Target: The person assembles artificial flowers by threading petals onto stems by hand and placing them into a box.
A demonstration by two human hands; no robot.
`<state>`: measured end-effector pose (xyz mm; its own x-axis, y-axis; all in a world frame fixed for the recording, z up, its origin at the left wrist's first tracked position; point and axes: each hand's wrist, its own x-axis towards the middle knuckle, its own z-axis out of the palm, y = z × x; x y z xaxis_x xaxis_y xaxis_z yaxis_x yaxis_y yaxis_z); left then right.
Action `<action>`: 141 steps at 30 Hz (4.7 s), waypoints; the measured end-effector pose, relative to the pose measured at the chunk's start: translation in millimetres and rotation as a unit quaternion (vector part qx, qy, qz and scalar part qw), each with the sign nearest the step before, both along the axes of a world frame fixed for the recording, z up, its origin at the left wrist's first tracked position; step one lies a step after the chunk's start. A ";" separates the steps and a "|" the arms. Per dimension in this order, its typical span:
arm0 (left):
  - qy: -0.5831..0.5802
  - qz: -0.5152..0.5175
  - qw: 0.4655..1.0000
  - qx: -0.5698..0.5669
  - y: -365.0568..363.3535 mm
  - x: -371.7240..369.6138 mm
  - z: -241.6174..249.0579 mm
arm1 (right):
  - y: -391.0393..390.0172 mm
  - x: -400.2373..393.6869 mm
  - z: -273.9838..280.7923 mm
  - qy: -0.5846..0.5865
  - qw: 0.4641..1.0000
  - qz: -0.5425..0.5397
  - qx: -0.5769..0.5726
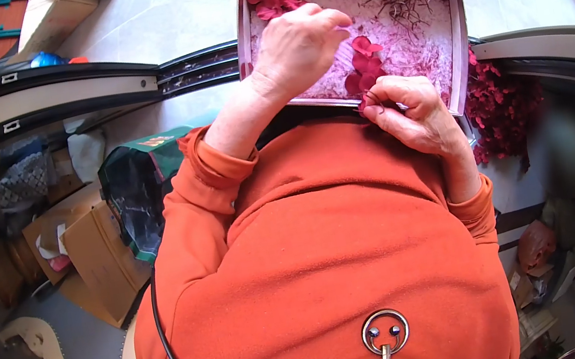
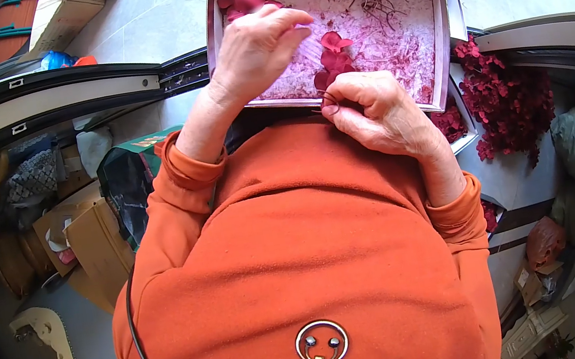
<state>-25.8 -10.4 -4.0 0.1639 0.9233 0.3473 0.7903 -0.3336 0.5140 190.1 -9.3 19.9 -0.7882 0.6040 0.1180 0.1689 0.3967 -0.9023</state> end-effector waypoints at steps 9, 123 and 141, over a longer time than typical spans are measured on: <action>0.107 0.007 0.993 -0.053 1.4 34.0 -9.8 | -1.6 3.8 0.7 -0.004 1.000 -0.001 0.007; -0.567 0.010 0.788 -0.239 -46.0 45.8 10.4 | -18.9 -20.4 -10.5 0.030 0.951 -0.272 0.146; -0.620 0.008 0.754 -0.218 -44.4 51.2 4.1 | -17.8 -18.8 -12.2 0.057 0.942 -0.300 0.141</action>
